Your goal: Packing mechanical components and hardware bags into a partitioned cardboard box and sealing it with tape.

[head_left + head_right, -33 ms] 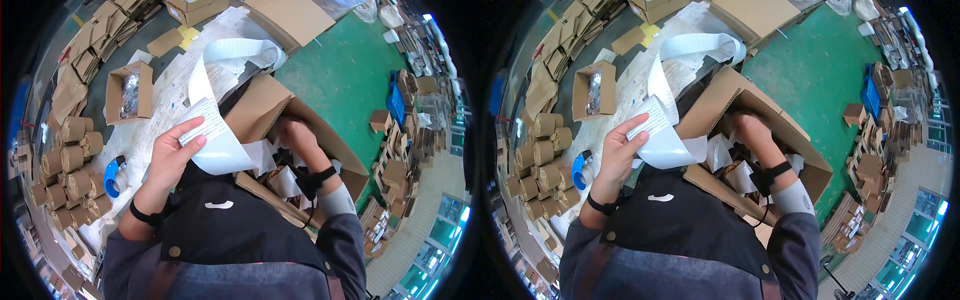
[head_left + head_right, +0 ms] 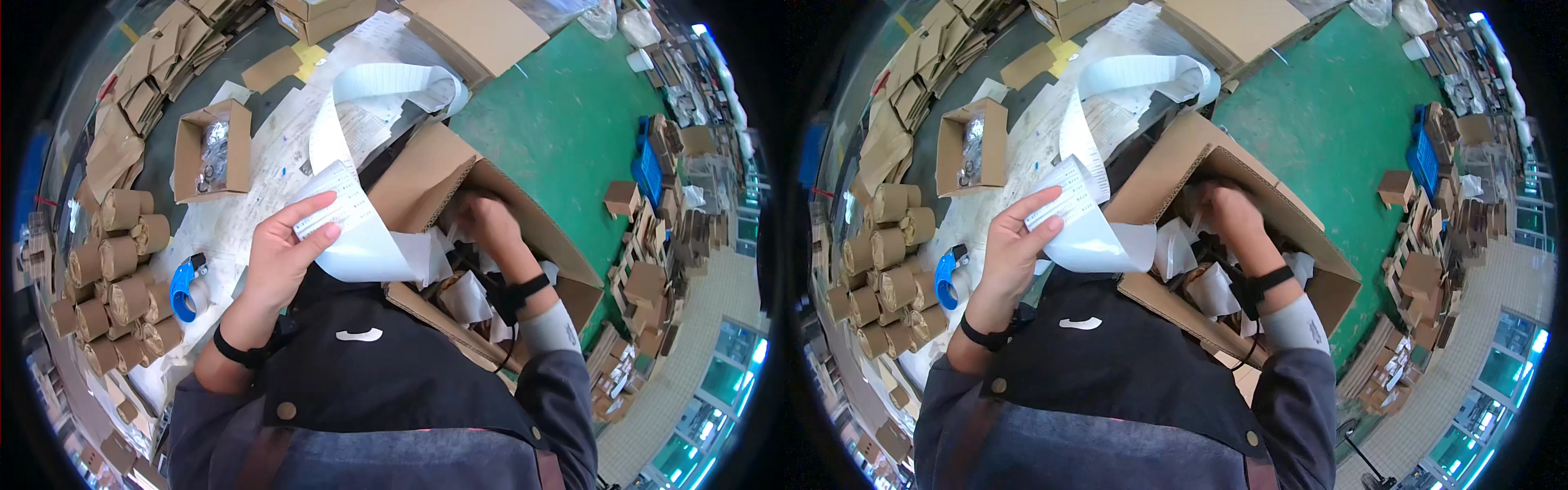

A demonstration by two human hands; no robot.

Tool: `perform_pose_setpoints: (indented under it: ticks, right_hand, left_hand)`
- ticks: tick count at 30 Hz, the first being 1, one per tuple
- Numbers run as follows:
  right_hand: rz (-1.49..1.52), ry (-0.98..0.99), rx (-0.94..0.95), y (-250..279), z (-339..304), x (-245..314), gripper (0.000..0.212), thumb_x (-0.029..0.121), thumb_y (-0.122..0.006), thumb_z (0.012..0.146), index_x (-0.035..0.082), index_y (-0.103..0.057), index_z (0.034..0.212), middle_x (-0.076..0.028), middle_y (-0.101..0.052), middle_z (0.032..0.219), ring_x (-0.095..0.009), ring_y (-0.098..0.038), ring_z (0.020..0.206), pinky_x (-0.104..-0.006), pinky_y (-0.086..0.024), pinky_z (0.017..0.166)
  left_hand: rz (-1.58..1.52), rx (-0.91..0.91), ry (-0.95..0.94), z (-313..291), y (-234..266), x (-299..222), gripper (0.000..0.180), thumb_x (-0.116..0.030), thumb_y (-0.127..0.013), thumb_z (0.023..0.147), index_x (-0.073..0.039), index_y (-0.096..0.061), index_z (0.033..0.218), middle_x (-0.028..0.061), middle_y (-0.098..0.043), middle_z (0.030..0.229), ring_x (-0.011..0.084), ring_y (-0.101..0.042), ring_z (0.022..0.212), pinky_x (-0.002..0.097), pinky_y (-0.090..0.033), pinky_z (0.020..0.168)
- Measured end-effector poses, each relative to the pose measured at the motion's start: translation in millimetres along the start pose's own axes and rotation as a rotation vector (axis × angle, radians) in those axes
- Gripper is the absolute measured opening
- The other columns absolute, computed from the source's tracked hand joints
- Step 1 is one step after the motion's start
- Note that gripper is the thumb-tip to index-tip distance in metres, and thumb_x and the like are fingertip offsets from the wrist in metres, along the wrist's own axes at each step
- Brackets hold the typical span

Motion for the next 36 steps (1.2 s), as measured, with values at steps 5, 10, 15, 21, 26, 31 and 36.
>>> perform_pose_setpoints:
  ticks: [5,10,15,21,26,31,36]
  right_hand:
    - [-0.089,-0.154,-0.008,0,-15,11,0.022,0.019,-0.074,0.072,0.008,-0.065,0.088,-0.018,-0.065,0.086,-0.037,-0.064,0.078,-0.0463,-0.051,0.069]
    - [0.388,-0.099,-0.133,66,-15,57,0.034,0.016,-0.074,0.079,0.005,-0.059,0.108,-0.011,-0.061,0.093,-0.020,-0.064,0.082,-0.0318,-0.051,0.068]
    - [1.246,-0.167,0.295,75,-37,133,0.044,0.005,-0.068,0.085,0.006,-0.051,0.126,-0.005,-0.067,0.088,-0.012,-0.061,0.082,-0.0272,-0.048,0.072]
    - [0.589,0.399,-0.228,112,-63,153,0.028,-0.004,-0.070,0.077,0.011,-0.070,0.101,-0.004,-0.069,0.089,-0.018,-0.065,0.080,-0.0308,-0.047,0.072]
    - [0.961,0.010,-0.028,112,-68,97,0.022,-0.010,-0.067,0.077,0.003,-0.069,0.094,-0.008,-0.068,0.098,-0.016,-0.065,0.089,-0.0280,-0.050,0.080]
    - [0.337,-0.169,0.198,41,-69,-46,0.021,0.003,-0.067,0.078,0.000,-0.063,0.099,-0.014,-0.068,0.082,-0.024,-0.067,0.077,-0.0346,-0.053,0.071]
    - [-0.025,-0.279,0.027,32,-71,-36,0.047,0.009,-0.073,0.073,0.003,-0.056,0.117,-0.016,-0.063,0.078,-0.030,-0.064,0.072,-0.0392,-0.050,0.066]
  left_hand:
    - [-0.224,0.032,-0.008,-2,-11,3,0.058,0.007,-0.070,0.079,0.002,-0.048,0.133,0.0122,-0.061,0.119,0.0173,-0.059,0.108,0.0307,-0.048,0.094]
    - [-0.278,0.130,0.083,-2,-35,10,0.065,0.006,-0.073,0.077,0.000,-0.046,0.135,0.0128,-0.061,0.120,0.0180,-0.059,0.110,0.0315,-0.047,0.096]
    - [-0.078,0.305,0.073,-12,-61,-1,0.050,0.001,-0.074,0.079,0.001,-0.056,0.126,0.0135,-0.062,0.119,0.0170,-0.059,0.108,0.0291,-0.048,0.094]
    - [-0.139,0.424,0.238,-21,-73,7,0.037,-0.024,-0.048,0.101,0.004,-0.059,0.122,0.0128,-0.061,0.120,0.0150,-0.058,0.108,0.0285,-0.045,0.095]
    - [-0.152,0.248,0.218,-18,-47,18,0.040,-0.025,-0.042,0.103,0.006,-0.057,0.123,0.0131,-0.063,0.115,0.0159,-0.060,0.107,0.0283,-0.047,0.093]
    - [-0.184,0.084,0.153,-4,-32,9,0.033,-0.018,-0.049,0.099,0.004,-0.057,0.123,0.0129,-0.064,0.115,0.0168,-0.062,0.105,0.0292,-0.048,0.093]
    - [-0.066,0.070,0.032,-7,-33,9,0.038,0.000,-0.063,0.089,0.002,-0.055,0.126,0.0126,-0.062,0.118,0.0175,-0.060,0.107,0.0310,-0.047,0.096]
Point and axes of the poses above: each hand's wrist, its own z-axis towards the middle knuckle, its own y-axis out of the back of the hand, x = y × z, the point moved 9 cm from there along z, towards the middle knuckle
